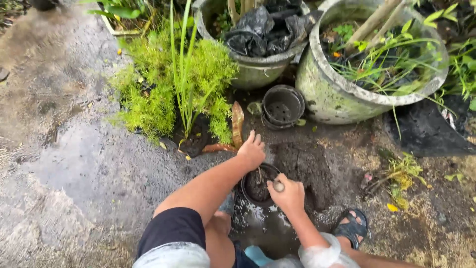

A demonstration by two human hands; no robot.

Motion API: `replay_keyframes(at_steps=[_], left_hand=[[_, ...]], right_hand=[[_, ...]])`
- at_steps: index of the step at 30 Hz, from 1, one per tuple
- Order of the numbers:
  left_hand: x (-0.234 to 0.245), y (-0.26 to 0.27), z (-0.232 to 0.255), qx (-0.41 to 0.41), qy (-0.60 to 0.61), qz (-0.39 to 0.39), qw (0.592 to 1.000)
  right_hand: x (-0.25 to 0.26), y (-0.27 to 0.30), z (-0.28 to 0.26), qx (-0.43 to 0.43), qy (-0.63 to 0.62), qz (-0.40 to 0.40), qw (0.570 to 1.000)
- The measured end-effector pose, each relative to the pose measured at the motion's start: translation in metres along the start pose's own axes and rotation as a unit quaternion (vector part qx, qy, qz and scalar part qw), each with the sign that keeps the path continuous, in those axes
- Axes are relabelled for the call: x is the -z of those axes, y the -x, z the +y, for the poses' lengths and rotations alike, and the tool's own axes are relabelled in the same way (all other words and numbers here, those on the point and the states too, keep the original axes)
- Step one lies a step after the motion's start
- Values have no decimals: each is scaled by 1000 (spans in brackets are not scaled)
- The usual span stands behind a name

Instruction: The person scoops wet soil from the ground into a small black pot using a small trowel. They then place a plant into the pot and continue to fill it with soil, patting it down around the plant.

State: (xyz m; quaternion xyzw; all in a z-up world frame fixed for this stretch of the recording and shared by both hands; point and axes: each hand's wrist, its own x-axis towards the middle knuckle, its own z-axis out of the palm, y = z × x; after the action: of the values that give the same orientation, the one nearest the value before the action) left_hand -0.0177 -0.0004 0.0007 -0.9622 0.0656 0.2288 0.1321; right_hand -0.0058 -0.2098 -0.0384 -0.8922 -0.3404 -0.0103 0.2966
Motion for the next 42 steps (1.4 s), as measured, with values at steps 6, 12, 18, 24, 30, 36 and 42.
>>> replay_keyframes(at_steps=[6,12,18,24,30,36,42], left_hand=[[-10,-24,-5,-15,13,46,999],[11,-33,-36,38,5,264,964],[77,30,-28,124,-13,228,966],[103,62,0,211,47,326,920],[117,91,70,269,287,545,740],[-38,55,157,396,538,280,689],[-104,34,140,391,520,13,759]], right_hand=[[24,0,1,-156,-83,-91,980],[42,-1,44,-246,-218,-52,943],[124,-1,5,-210,-262,-42,941],[150,-1,-11,-222,-364,-28,904],[112,-9,12,-164,-176,-156,958],[96,1,10,-174,-136,-254,942],[94,16,-17,-153,-72,-212,963]])
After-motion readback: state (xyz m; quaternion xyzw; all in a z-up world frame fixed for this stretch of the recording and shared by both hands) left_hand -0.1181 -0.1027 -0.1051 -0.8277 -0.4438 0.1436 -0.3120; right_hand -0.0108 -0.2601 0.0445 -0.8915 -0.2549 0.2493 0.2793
